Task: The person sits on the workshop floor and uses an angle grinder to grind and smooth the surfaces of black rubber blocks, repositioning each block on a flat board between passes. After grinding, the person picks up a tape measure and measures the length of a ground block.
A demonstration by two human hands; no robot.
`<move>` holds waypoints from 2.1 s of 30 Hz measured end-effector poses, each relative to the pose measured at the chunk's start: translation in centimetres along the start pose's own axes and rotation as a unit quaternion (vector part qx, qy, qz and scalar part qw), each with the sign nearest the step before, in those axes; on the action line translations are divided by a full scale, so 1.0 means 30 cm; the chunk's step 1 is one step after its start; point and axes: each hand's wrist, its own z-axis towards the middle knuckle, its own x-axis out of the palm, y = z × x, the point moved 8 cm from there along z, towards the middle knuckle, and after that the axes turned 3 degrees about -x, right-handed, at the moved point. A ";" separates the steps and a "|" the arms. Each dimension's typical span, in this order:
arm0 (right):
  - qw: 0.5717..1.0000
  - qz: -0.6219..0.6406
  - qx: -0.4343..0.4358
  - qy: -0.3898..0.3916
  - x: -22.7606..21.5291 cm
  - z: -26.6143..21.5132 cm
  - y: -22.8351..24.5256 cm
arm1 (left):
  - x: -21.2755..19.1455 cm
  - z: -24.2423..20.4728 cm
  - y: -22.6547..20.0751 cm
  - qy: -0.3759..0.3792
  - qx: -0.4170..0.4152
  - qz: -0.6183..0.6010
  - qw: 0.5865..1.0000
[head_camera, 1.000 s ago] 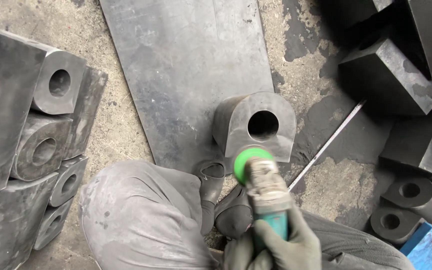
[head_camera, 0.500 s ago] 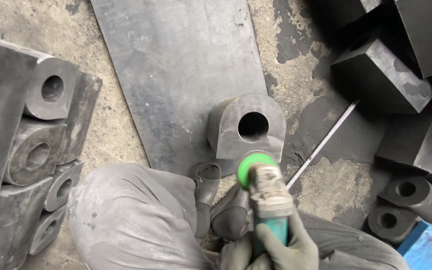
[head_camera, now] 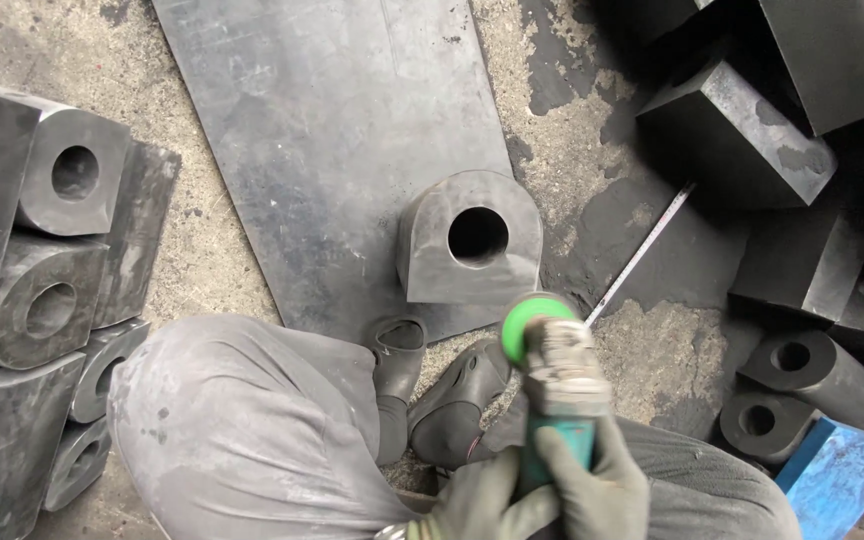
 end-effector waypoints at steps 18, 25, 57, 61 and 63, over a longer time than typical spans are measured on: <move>0.986 -0.026 -0.127 -0.105 -0.281 -0.019 0.168 | -0.747 0.300 -0.638 -0.248 0.033 0.386 0.888; 0.988 -0.018 -0.130 -0.077 -0.247 -0.048 0.072 | -0.928 0.614 -0.437 -0.295 0.018 0.348 0.890; 0.921 -0.381 -0.079 -0.037 0.099 -0.054 0.208 | -0.828 0.654 -0.590 0.001 0.030 0.521 0.853; 0.956 -0.279 -0.087 -0.016 0.076 -0.025 0.228 | -0.832 0.652 -0.586 -0.003 0.020 0.527 0.850; 0.972 -0.225 -0.067 -0.029 0.074 -0.027 0.264 | -0.829 0.650 -0.585 -0.009 0.019 0.520 0.854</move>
